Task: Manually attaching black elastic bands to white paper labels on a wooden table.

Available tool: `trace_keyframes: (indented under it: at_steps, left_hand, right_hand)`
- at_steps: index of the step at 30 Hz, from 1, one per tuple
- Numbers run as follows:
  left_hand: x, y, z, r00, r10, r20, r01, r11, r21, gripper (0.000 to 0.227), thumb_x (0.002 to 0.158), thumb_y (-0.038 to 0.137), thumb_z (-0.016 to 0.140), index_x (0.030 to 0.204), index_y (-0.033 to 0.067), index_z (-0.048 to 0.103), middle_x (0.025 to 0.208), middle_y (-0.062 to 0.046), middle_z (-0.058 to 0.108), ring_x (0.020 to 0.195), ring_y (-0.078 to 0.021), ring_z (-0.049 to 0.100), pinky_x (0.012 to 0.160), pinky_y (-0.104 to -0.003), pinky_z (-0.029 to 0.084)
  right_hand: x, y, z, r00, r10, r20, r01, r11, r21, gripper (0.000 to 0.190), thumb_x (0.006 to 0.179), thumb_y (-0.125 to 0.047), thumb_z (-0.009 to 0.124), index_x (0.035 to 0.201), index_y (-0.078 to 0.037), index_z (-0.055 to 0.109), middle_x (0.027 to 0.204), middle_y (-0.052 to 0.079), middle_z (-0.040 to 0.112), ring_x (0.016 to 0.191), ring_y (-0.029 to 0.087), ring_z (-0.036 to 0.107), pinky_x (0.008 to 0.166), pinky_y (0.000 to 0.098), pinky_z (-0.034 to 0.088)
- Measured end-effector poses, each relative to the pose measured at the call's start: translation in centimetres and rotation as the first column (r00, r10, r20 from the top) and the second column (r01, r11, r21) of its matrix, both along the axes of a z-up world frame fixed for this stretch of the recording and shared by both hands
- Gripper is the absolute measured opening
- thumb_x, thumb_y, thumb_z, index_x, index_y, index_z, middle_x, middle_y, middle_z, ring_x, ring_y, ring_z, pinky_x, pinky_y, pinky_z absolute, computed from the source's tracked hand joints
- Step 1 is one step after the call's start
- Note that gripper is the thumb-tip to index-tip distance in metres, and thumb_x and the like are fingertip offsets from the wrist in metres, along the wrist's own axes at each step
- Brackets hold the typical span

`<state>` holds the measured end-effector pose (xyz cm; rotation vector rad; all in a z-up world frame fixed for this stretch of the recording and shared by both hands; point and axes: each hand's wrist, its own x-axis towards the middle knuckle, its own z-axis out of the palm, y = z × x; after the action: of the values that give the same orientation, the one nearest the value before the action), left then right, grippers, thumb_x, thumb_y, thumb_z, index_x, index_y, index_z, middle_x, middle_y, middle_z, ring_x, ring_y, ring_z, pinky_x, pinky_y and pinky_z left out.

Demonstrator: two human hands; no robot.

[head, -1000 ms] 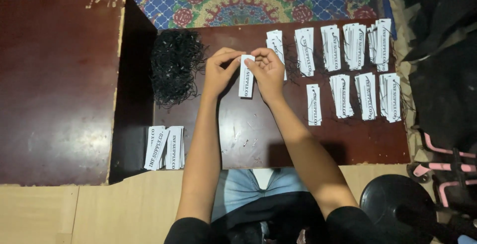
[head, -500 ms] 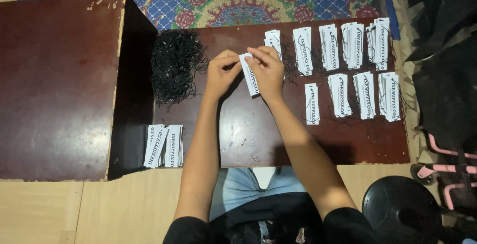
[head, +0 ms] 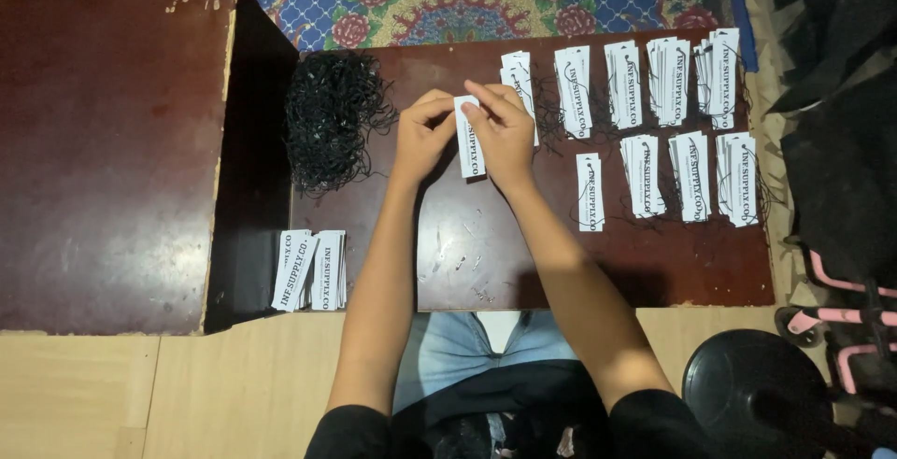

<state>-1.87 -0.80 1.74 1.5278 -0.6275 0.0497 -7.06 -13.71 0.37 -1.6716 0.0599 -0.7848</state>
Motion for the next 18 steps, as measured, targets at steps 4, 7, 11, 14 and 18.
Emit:
trace_keyframes:
  at_steps: [4, 7, 11, 14, 18]
  left_hand:
    - [0.1, 0.0, -0.2, 0.999, 0.026, 0.02, -0.026, 1.0, 0.003, 0.01, 0.093, 0.011, 0.078, 0.101, 0.011, 0.082, 0.085, -0.007, 0.072, 0.083, -0.0177, 0.066, 0.083, -0.035, 0.051]
    - [0.1, 0.0, 0.1, 0.999, 0.021, 0.038, -0.022, 1.0, 0.01, 0.01, 0.093, 0.009, 0.077, 0.102, 0.0101, 0.082, 0.086, -0.008, 0.071, 0.083, -0.0182, 0.066, 0.083, -0.035, 0.051]
    - [0.0, 0.1, 0.5, 0.999, -0.015, 0.041, 0.014, 1.0, 0.018, 0.011, 0.094, 0.007, 0.075, 0.102, 0.0077, 0.081, 0.087, -0.008, 0.071, 0.081, -0.0197, 0.065, 0.081, -0.036, 0.051]
    - [0.5, 0.1, -1.0, 0.996, -0.063, -0.06, 0.06, 0.997, -0.055, 0.019, 0.102, 0.017, 0.064, 0.097, 0.0084, 0.08, 0.085, -0.007, 0.069, 0.077, -0.0148, 0.059, 0.08, -0.033, 0.05]
    - [0.3, 0.0, -0.4, 0.999, -0.042, -0.031, 0.042, 0.999, -0.01, 0.019, 0.102, 0.019, 0.066, 0.094, 0.0086, 0.079, 0.085, -0.007, 0.07, 0.074, -0.0144, 0.06, 0.076, -0.033, 0.051]
  right_hand:
    - [-0.4, 0.4, 0.6, 0.999, 0.017, -0.041, -0.013, 0.995, 0.1, 0.03, 0.096, -0.005, 0.075, 0.125, -0.009, 0.071, 0.099, 0.008, 0.068, 0.078, 0.01, 0.059, 0.07, 0.026, 0.055]
    - [-0.6, 0.3, 1.6, 0.998, -0.02, -0.051, 0.022, 0.999, 0.033, 0.018, 0.096, -0.009, 0.075, 0.113, -0.011, 0.073, 0.099, 0.005, 0.071, 0.076, 0.013, 0.065, 0.067, 0.0261, 0.056]
    - [-0.7, 0.3, 1.7, 0.995, -0.092, -0.026, 0.088, 0.989, -0.118, 0.005, 0.094, -0.008, 0.075, 0.096, -0.012, 0.074, 0.105, 0.002, 0.072, 0.079, 0.017, 0.067, 0.067, 0.0277, 0.055]
    - [-0.7, 0.4, 1.6, 0.994, -0.103, -0.024, 0.1, 0.989, -0.107, 0.004, 0.097, -0.009, 0.07, 0.095, -0.012, 0.068, 0.105, 0.002, 0.072, 0.079, 0.016, 0.066, 0.066, 0.0266, 0.054]
    - [-1.0, 0.9, 2.4, 0.995, -0.098, -0.013, 0.095, 0.985, -0.143, 0.005, 0.099, -0.009, 0.067, 0.095, -0.011, 0.065, 0.108, 0.003, 0.07, 0.081, 0.017, 0.064, 0.069, 0.0273, 0.054]
